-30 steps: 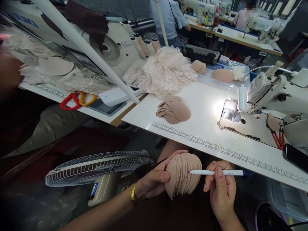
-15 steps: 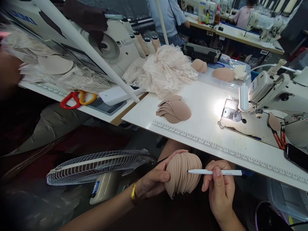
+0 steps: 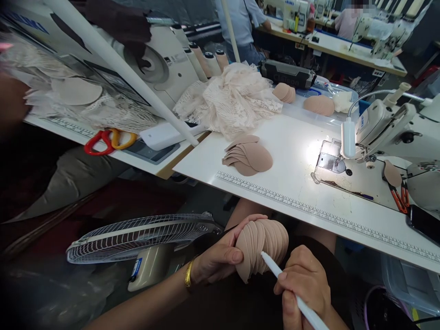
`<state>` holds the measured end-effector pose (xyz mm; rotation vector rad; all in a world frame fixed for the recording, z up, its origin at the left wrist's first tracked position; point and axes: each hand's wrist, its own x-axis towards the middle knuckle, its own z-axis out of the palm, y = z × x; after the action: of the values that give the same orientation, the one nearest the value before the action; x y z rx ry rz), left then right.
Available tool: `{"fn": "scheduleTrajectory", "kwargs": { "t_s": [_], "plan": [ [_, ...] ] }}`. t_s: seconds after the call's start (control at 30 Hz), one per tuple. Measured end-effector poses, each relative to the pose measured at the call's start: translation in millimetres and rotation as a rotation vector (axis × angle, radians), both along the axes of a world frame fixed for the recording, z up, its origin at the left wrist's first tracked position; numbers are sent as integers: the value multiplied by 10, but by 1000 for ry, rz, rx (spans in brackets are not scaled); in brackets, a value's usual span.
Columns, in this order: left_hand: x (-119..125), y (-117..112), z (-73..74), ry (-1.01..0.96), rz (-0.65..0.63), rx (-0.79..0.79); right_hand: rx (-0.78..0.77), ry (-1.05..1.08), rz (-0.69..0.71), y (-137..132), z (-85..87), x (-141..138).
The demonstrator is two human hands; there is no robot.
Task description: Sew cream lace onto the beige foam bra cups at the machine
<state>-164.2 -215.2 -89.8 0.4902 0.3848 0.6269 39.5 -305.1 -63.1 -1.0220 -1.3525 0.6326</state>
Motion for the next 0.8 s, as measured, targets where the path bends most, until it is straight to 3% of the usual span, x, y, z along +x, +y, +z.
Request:
{"fn": "scheduleTrajectory", "kwargs": {
  "t_s": [0.1, 0.33, 0.53, 0.63, 0.8],
  "plan": [
    [1, 4, -24, -9, -4, 2, 114, -28, 15, 49, 26, -13],
    [7, -2, -33, -22, -3, 1, 19, 193, -132, 192, 110, -70],
    [29, 7, 35, -30, -22, 7, -146, 370, -22, 217, 78, -61],
    [32, 11, 50, -41, -16, 0, -143, 435, -21, 226, 85, -45],
    [31, 12, 57, -30, -31, -9, -125, 356, -19, 223, 104, -58]
  ]
}}
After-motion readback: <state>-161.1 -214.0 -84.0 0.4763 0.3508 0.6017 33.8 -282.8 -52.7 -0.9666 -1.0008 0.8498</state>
